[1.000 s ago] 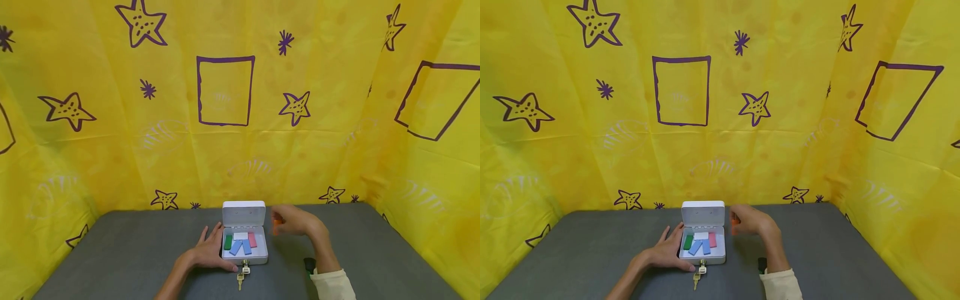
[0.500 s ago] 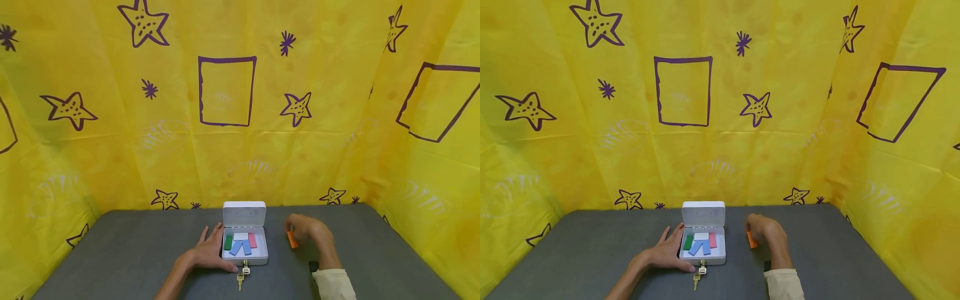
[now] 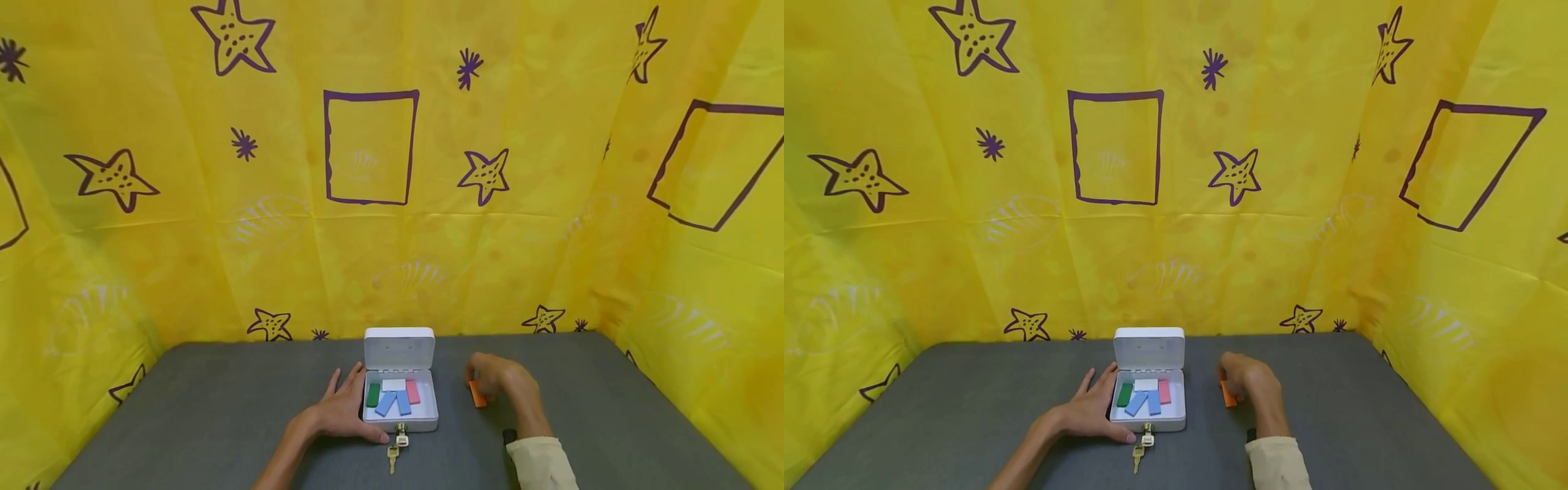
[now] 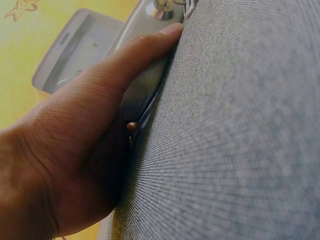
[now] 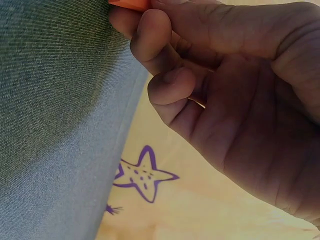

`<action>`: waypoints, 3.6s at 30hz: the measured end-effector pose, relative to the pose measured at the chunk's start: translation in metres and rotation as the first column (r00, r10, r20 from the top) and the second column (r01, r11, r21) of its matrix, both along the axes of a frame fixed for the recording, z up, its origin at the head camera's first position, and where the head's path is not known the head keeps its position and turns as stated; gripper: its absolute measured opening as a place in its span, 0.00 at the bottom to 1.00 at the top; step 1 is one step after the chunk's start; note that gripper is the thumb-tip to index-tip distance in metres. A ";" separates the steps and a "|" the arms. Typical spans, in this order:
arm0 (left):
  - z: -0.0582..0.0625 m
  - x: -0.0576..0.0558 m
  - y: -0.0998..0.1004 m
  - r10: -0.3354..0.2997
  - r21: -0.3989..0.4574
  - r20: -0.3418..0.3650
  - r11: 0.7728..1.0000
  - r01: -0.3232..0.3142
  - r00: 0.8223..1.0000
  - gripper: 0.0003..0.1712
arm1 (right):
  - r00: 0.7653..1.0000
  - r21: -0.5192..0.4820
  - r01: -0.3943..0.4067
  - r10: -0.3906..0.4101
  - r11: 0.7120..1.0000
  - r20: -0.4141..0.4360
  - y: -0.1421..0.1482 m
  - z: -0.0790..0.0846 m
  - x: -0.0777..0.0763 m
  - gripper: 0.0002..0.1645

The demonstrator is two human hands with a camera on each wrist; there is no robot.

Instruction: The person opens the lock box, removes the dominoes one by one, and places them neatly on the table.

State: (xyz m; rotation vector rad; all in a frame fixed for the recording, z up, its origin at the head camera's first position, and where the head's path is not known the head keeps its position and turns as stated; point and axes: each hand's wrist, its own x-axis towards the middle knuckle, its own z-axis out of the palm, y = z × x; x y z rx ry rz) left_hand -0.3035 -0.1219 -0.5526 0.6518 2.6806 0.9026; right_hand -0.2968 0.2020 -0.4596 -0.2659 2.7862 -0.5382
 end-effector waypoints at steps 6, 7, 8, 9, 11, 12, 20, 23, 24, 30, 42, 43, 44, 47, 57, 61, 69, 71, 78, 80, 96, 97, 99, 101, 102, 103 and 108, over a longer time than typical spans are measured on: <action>0.003 0.004 0.000 -0.010 0.020 -0.007 1.000 0.010 1.000 0.80 | 1.000 0.003 0.020 -0.020 1.000 0.002 -0.001 -0.001 0.001 0.19; 0.003 0.005 0.000 -0.011 0.021 -0.009 1.000 0.011 1.000 0.80 | 1.000 0.006 0.023 -0.023 1.000 0.005 -0.001 -0.002 0.001 0.18; 0.003 0.005 0.000 -0.013 0.023 -0.010 1.000 0.013 1.000 0.80 | 1.000 0.007 0.028 -0.028 1.000 0.007 -0.002 -0.001 0.002 0.18; 0.003 0.006 0.000 -0.014 0.024 -0.008 1.000 0.014 1.000 0.80 | 0.999 0.008 0.033 -0.033 0.999 0.009 -0.002 -0.001 0.002 0.18; 0.003 0.005 0.000 -0.014 0.022 -0.005 1.000 0.014 1.000 0.80 | 0.999 0.015 0.037 -0.038 0.999 0.016 -0.003 -0.001 0.002 0.18; 0.003 0.005 0.000 -0.012 0.021 -0.001 1.000 0.012 1.000 0.80 | 0.999 0.019 0.038 -0.039 0.999 0.018 -0.004 -0.001 0.002 0.18; 0.004 0.002 0.001 -0.007 0.006 0.009 1.000 0.006 1.000 0.81 | 0.999 0.044 0.048 -0.049 0.998 0.020 -0.006 0.000 0.001 0.19; 0.005 0.003 0.001 -0.010 0.011 0.009 1.000 0.010 1.000 0.80 | 0.998 0.048 0.054 -0.055 0.997 0.016 -0.006 0.000 0.001 0.19; 0.004 0.003 0.001 -0.009 0.013 0.010 1.000 0.009 1.000 0.80 | 0.998 0.048 0.056 -0.056 0.997 0.013 -0.006 0.000 0.001 0.20; 0.002 0.002 0.002 -0.003 0.012 0.001 1.000 0.003 1.000 0.80 | 0.999 0.032 0.047 -0.048 0.998 0.004 -0.005 0.000 0.000 0.21; 0.000 0.000 0.000 -0.009 0.030 -0.008 1.000 0.009 1.000 0.78 | 0.998 0.050 0.064 -0.065 0.997 0.008 -0.004 -0.003 0.000 0.22; 0.000 0.000 0.000 -0.010 0.032 -0.011 0.999 0.011 1.000 0.79 | 0.998 0.050 0.064 -0.064 0.997 0.011 -0.004 -0.003 0.000 0.22; -0.001 0.000 -0.001 -0.011 0.032 -0.014 0.999 0.011 1.000 0.79 | 0.998 0.050 0.063 -0.064 0.997 0.015 -0.004 -0.003 0.000 0.22; -0.002 -0.001 -0.001 -0.006 0.024 -0.006 1.000 0.007 1.000 0.79 | 0.998 0.053 0.066 -0.067 0.996 0.019 -0.003 -0.004 0.001 0.21; -0.007 -0.004 -0.003 -0.001 -0.007 -0.004 1.000 0.001 1.000 0.79 | 0.995 -0.015 0.073 -0.072 0.997 0.062 -0.002 -0.004 0.004 0.20; -0.008 -0.004 -0.003 -0.001 -0.009 -0.005 1.000 0.001 1.000 0.80 | 0.995 -0.023 0.072 -0.071 0.997 0.068 -0.003 -0.004 0.005 0.20; -0.006 -0.003 -0.002 -0.003 -0.003 0.005 1.000 0.003 1.000 0.80 | 0.993 -0.007 0.095 -0.094 0.995 0.074 -0.004 -0.005 0.005 0.21; -0.005 -0.002 -0.002 -0.001 -0.001 0.011 1.000 0.001 1.000 0.80 | 0.993 -0.002 0.093 -0.092 0.996 0.068 -0.004 -0.004 0.005 0.21; -0.003 -0.001 -0.002 0.002 0.000 0.020 1.000 -0.002 1.000 0.81 | 0.997 0.003 0.071 -0.071 0.997 0.042 -0.005 -0.003 0.005 0.22; -0.003 -0.001 -0.001 0.002 0.001 0.020 1.000 -0.002 1.000 0.81 | 0.997 0.011 0.071 -0.071 0.997 0.041 -0.005 -0.002 0.005 0.22; -0.004 -0.002 -0.001 0.002 -0.008 0.008 1.000 -0.002 1.000 0.80 | 1.000 0.050 -0.026 0.026 0.998 -0.011 -0.010 0.016 0.004 0.23; -0.004 -0.002 -0.001 0.003 -0.010 0.009 1.000 -0.003 1.000 0.80 | 0.999 0.037 -0.037 0.037 0.999 -0.014 -0.011 0.018 0.004 0.21; -0.004 -0.002 -0.001 0.003 -0.010 0.008 1.000 -0.003 1.000 0.80 | 0.997 0.004 -0.066 0.066 0.998 -0.034 -0.014 0.021 0.005 0.18; -0.004 -0.002 -0.001 0.002 -0.008 0.007 1.000 -0.002 1.000 0.80 | 0.994 -0.033 -0.103 0.101 0.994 -0.052 -0.018 0.024 0.006 0.15; -0.005 -0.002 -0.001 0.002 -0.008 0.006 1.000 -0.002 1.000 0.80 | 0.990 -0.044 -0.128 0.125 0.991 -0.063 -0.020 0.025 0.007 0.13; -0.005 -0.002 -0.001 0.001 -0.006 0.005 1.000 -0.001 1.000 0.80 | 0.987 -0.059 -0.148 0.143 0.987 -0.071 -0.023 0.026 0.007 0.12; -0.006 -0.003 -0.001 -0.002 -0.003 -0.004 1.000 0.002 1.000 0.79 | 0.965 -0.083 -0.243 0.233 0.966 -0.121 -0.033 0.030 0.010 0.08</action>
